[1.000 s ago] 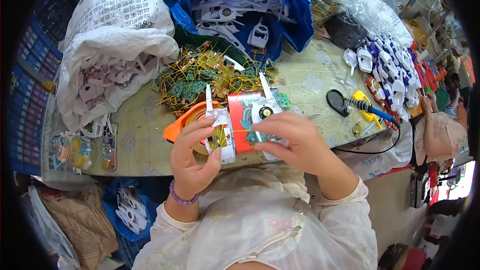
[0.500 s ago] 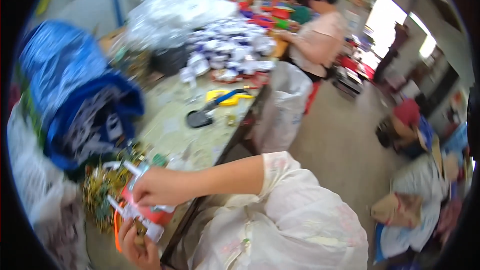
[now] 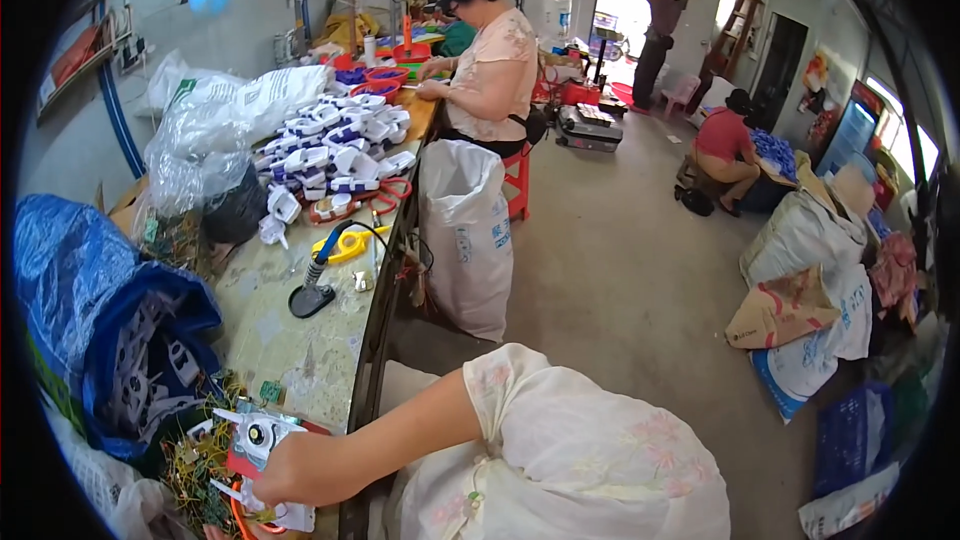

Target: Soldering wires to a small circuit board and assembling it into a plastic toy component housing.

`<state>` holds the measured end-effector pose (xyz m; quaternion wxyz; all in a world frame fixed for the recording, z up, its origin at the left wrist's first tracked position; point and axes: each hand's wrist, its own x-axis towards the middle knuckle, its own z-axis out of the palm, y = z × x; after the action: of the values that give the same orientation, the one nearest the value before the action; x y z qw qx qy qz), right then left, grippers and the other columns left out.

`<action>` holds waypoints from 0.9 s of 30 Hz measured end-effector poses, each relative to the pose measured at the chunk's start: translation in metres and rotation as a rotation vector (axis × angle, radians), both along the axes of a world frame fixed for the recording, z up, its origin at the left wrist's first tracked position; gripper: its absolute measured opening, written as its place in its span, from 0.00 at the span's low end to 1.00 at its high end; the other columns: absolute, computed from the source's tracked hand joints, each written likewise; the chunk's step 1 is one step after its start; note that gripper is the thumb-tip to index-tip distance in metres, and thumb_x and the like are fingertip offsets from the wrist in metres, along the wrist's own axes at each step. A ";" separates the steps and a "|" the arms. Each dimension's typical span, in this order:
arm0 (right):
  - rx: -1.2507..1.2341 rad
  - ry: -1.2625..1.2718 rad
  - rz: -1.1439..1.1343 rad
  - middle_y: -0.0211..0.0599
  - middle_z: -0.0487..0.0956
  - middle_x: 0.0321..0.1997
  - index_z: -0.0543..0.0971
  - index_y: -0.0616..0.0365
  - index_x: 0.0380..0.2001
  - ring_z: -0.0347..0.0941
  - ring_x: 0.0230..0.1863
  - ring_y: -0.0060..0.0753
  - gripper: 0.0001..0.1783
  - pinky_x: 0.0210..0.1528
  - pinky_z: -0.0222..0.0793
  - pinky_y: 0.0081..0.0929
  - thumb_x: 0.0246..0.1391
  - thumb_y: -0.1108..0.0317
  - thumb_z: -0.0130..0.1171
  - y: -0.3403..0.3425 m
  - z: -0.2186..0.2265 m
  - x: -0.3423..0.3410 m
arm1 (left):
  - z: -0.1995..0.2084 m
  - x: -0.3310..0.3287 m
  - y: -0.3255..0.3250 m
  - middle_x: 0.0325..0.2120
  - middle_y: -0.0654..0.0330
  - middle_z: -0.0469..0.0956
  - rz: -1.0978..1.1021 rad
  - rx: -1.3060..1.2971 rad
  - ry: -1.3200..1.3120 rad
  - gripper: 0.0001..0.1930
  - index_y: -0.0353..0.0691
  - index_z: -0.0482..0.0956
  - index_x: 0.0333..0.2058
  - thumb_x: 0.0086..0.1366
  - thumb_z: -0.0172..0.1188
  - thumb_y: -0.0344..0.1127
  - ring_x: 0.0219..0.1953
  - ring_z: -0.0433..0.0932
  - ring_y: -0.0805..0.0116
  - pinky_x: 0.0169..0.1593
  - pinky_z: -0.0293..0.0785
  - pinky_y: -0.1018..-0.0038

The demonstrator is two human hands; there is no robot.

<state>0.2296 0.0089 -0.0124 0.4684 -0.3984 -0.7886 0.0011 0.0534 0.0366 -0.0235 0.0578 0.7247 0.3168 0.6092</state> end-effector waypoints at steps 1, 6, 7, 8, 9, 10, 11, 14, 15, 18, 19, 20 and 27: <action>0.006 -0.007 -0.005 0.36 0.72 0.17 0.72 0.55 0.25 0.73 0.21 0.44 0.05 0.22 0.66 0.38 0.43 0.69 0.56 0.000 0.002 -0.001 | 0.012 -0.009 -0.005 0.48 0.46 0.72 0.114 0.162 0.286 0.20 0.33 0.68 0.49 0.62 0.61 0.33 0.50 0.74 0.49 0.56 0.69 0.55; 0.116 -0.089 0.020 0.38 0.72 0.16 0.71 0.57 0.24 0.72 0.20 0.45 0.06 0.20 0.65 0.38 0.44 0.69 0.56 -0.005 0.014 -0.008 | 0.027 -0.004 -0.007 0.42 0.48 0.79 -0.220 -0.004 0.378 0.10 0.32 0.79 0.42 0.63 0.58 0.28 0.47 0.77 0.56 0.55 0.67 0.62; 0.127 -0.014 0.050 0.39 0.73 0.15 0.72 0.57 0.23 0.73 0.19 0.46 0.06 0.20 0.65 0.37 0.43 0.69 0.58 -0.007 0.015 -0.007 | 0.017 -0.009 -0.002 0.42 0.49 0.80 -0.246 -0.044 0.360 0.10 0.31 0.79 0.42 0.63 0.58 0.28 0.47 0.77 0.57 0.55 0.67 0.65; 0.112 0.046 0.063 0.38 0.72 0.15 0.71 0.57 0.24 0.73 0.19 0.45 0.07 0.21 0.65 0.37 0.46 0.68 0.58 -0.007 0.014 -0.008 | 0.015 -0.010 -0.002 0.44 0.49 0.79 -0.301 -0.167 0.333 0.11 0.31 0.79 0.43 0.63 0.59 0.30 0.48 0.76 0.58 0.54 0.68 0.67; 0.114 0.043 0.061 0.38 0.72 0.15 0.71 0.57 0.24 0.73 0.19 0.45 0.07 0.21 0.65 0.37 0.46 0.68 0.58 -0.008 0.012 -0.007 | 0.014 -0.010 -0.001 0.44 0.49 0.79 -0.303 -0.164 0.331 0.11 0.31 0.79 0.43 0.63 0.59 0.30 0.48 0.76 0.58 0.54 0.68 0.67; 0.082 0.035 0.043 0.38 0.72 0.15 0.71 0.57 0.24 0.73 0.20 0.45 0.07 0.21 0.66 0.37 0.47 0.67 0.58 -0.009 0.010 -0.005 | 0.012 -0.010 0.000 0.46 0.49 0.77 -0.301 -0.184 0.357 0.12 0.31 0.78 0.44 0.64 0.58 0.31 0.48 0.76 0.60 0.52 0.69 0.68; 0.050 0.028 0.026 0.38 0.72 0.15 0.71 0.57 0.25 0.73 0.20 0.45 0.08 0.22 0.66 0.37 0.49 0.67 0.58 -0.008 0.008 -0.004 | 0.010 -0.010 0.001 0.48 0.49 0.76 -0.297 -0.205 0.385 0.14 0.32 0.77 0.46 0.64 0.58 0.32 0.49 0.75 0.61 0.50 0.70 0.70; 0.009 0.083 0.065 0.38 0.72 0.15 0.70 0.58 0.26 0.73 0.20 0.45 0.09 0.22 0.65 0.38 0.51 0.66 0.58 -0.006 0.004 -0.004 | 0.016 -0.007 -0.009 0.50 0.49 0.75 -0.312 -0.463 0.328 0.16 0.35 0.75 0.50 0.65 0.58 0.34 0.49 0.74 0.63 0.49 0.70 0.71; 0.007 0.089 0.070 0.38 0.72 0.15 0.70 0.58 0.26 0.73 0.20 0.45 0.09 0.22 0.65 0.38 0.51 0.66 0.58 -0.005 0.004 -0.005 | 0.015 -0.007 -0.011 0.50 0.49 0.75 -0.307 -0.466 0.332 0.16 0.35 0.75 0.50 0.65 0.58 0.34 0.49 0.74 0.63 0.49 0.70 0.71; 0.033 0.198 0.120 0.39 0.71 0.14 0.68 0.58 0.25 0.72 0.19 0.45 0.11 0.22 0.64 0.38 0.52 0.65 0.58 -0.002 0.002 -0.006 | 0.021 -0.003 -0.017 0.48 0.52 0.75 -0.280 -0.732 0.254 0.17 0.35 0.74 0.51 0.66 0.56 0.35 0.48 0.74 0.65 0.50 0.68 0.73; 0.001 0.140 0.092 0.33 0.75 0.18 0.69 0.57 0.27 0.73 0.20 0.41 0.08 0.22 0.65 0.35 0.52 0.67 0.57 -0.002 0.001 -0.003 | 0.032 0.003 -0.022 0.47 0.53 0.75 -0.275 -0.790 0.241 0.17 0.35 0.73 0.51 0.67 0.56 0.35 0.47 0.74 0.66 0.50 0.68 0.73; -0.032 0.083 0.063 0.26 0.78 0.22 0.70 0.55 0.28 0.75 0.21 0.36 0.05 0.22 0.66 0.32 0.53 0.69 0.56 -0.001 0.000 -0.002 | 0.037 0.006 -0.025 0.45 0.55 0.75 -0.271 -0.848 0.227 0.16 0.35 0.73 0.51 0.67 0.55 0.36 0.47 0.74 0.68 0.50 0.68 0.73; 0.028 0.140 0.046 0.38 0.70 0.13 0.67 0.59 0.25 0.70 0.17 0.46 0.11 0.17 0.62 0.38 0.49 0.67 0.58 0.004 -0.009 -0.009 | 0.021 0.004 -0.014 0.46 0.56 0.75 -0.357 -0.807 0.138 0.15 0.32 0.72 0.51 0.67 0.54 0.31 0.49 0.73 0.67 0.52 0.67 0.73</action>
<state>0.2207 0.0133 -0.0209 0.5279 -0.3723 -0.7628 0.0287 0.0577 0.0221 -0.0021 0.4191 0.7264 0.4023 0.3673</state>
